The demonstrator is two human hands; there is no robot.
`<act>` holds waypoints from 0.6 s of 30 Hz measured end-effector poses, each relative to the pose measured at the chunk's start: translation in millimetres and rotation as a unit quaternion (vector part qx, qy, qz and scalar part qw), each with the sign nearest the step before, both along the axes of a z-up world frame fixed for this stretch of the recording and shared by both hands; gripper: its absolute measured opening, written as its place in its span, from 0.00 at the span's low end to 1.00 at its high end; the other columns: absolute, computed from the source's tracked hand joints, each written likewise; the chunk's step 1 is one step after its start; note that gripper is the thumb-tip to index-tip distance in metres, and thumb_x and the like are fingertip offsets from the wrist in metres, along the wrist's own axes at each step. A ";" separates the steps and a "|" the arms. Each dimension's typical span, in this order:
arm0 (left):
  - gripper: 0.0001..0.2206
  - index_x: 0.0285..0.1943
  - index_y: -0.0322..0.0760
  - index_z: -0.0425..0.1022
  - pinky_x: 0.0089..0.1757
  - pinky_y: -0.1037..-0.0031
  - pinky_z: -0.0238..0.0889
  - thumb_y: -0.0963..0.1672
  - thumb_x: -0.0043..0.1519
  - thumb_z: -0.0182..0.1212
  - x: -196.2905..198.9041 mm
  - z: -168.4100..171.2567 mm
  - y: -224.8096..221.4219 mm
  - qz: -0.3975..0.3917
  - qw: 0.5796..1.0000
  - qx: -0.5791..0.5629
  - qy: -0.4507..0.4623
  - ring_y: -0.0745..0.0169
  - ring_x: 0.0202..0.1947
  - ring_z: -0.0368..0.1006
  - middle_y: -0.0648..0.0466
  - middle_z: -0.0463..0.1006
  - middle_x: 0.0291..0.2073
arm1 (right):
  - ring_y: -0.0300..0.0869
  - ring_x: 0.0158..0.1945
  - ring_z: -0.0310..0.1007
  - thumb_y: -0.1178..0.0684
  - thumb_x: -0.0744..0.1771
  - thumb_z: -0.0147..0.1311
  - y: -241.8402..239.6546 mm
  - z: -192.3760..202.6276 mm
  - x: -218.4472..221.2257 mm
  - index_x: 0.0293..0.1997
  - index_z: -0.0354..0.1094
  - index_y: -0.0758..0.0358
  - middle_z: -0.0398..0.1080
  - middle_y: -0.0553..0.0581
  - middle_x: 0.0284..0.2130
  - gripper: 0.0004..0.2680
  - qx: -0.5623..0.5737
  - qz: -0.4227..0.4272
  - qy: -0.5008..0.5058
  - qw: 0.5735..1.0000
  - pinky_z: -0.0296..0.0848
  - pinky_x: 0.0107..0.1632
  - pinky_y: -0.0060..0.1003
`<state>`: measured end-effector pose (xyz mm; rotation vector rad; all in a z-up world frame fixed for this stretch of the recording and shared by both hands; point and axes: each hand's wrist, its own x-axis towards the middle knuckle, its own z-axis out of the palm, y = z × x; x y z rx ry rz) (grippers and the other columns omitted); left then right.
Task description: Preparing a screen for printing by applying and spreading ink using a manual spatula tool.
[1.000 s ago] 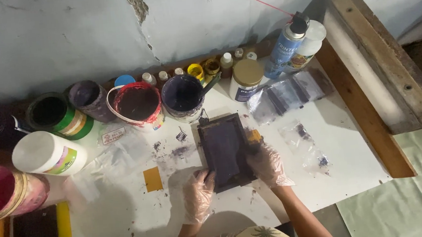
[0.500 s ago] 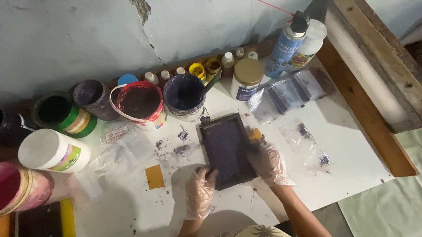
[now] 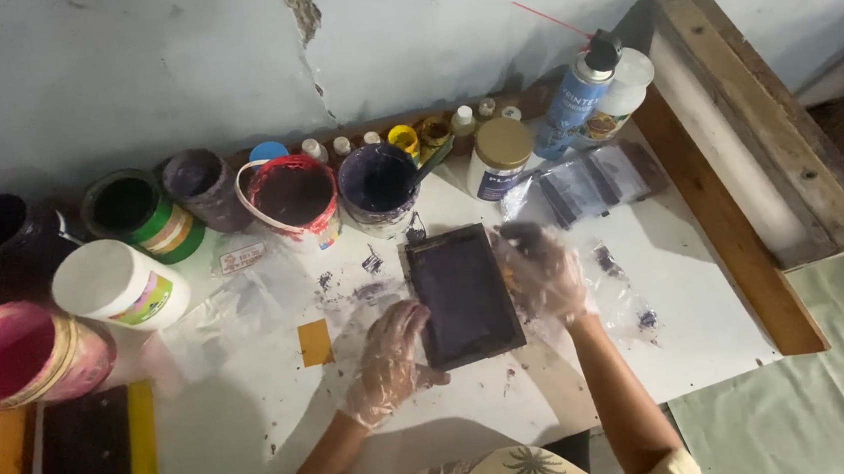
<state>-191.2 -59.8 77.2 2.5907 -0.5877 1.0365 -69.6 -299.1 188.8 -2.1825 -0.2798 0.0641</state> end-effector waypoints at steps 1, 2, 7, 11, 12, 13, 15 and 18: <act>0.51 0.79 0.44 0.51 0.65 0.63 0.58 0.70 0.51 0.43 3.3 -24.3 3.7 -0.005 0.997 0.037 0.067 0.52 0.73 0.55 0.50 0.54 0.75 | 0.40 0.29 0.77 0.41 0.69 0.50 4.5 -6.8 11.8 0.48 0.74 0.54 0.78 0.56 0.28 0.12 0.009 -0.012 -0.029 0.999 0.74 0.28 0.33; 0.57 0.76 0.48 0.59 0.58 0.61 0.63 0.73 0.37 0.54 6.9 -48.5 7.5 -0.010 0.988 0.074 0.134 0.49 0.68 0.63 0.50 0.64 0.71 | 0.45 0.45 0.81 0.34 0.66 0.56 9.1 -13.3 23.7 0.56 0.73 0.41 0.79 0.53 0.37 0.15 0.019 -0.023 -0.059 0.998 0.77 0.46 0.40; 0.43 0.78 0.50 0.56 0.63 0.69 0.59 0.69 0.59 0.30 4.7 -32.0 8.8 -0.034 0.999 0.014 0.015 0.60 0.72 0.59 0.58 0.58 0.74 | 0.52 0.55 0.75 0.35 0.63 0.60 66.2 43.1 60.0 0.62 0.64 0.52 0.74 0.60 0.52 0.24 -0.021 -0.029 0.054 0.998 0.75 0.56 0.48; 0.42 0.80 0.46 0.50 0.72 0.62 0.33 0.67 0.62 0.39 8.6 -53.1 22.3 -0.098 0.992 0.038 0.070 0.62 0.78 0.45 0.61 0.53 0.78 | 0.37 0.41 0.77 0.46 0.63 0.67 101.2 36.6 76.7 0.48 0.70 0.56 0.78 0.51 0.42 0.14 0.136 -0.069 0.133 0.979 0.77 0.39 0.30; 0.42 0.80 0.46 0.50 0.72 0.62 0.33 0.67 0.62 0.39 4.8 -52.3 25.0 -0.095 0.992 0.038 0.067 0.62 0.78 0.45 0.61 0.53 0.78 | 0.37 0.41 0.77 0.46 0.63 0.67 104.9 43.4 72.5 0.48 0.70 0.56 0.78 0.51 0.42 0.14 0.136 -0.066 0.131 0.980 0.77 0.39 0.30; 0.42 0.80 0.46 0.49 0.72 0.63 0.36 0.67 0.62 0.42 0.3 -51.5 26.9 -0.082 0.990 0.079 0.078 0.61 0.78 0.46 0.60 0.51 0.78 | 0.38 0.39 0.77 0.40 0.64 0.60 108.3 49.9 68.1 0.48 0.73 0.51 0.79 0.49 0.38 0.13 0.095 -0.041 0.093 0.990 0.74 0.40 0.32; 0.43 0.81 0.47 0.47 0.72 0.64 0.39 0.67 0.62 0.45 -1.9 -57.9 27.3 -0.064 0.987 0.117 0.089 0.59 0.78 0.47 0.59 0.50 0.79 | 0.38 0.37 0.77 0.34 0.65 0.54 115.0 51.7 66.8 0.47 0.76 0.47 0.79 0.48 0.35 0.14 0.053 -0.012 0.053 0.997 0.72 0.42 0.34; 0.43 0.80 0.47 0.53 0.72 0.63 0.36 0.67 0.61 0.49 3.3 -73.4 24.1 -0.048 0.991 0.110 0.060 0.59 0.78 0.46 0.60 0.53 0.77 | 0.52 0.40 0.79 0.32 0.68 0.43 120.9 34.5 75.0 0.50 0.74 0.58 0.79 0.58 0.41 0.21 -0.022 -0.002 -0.007 1.000 0.72 0.40 0.45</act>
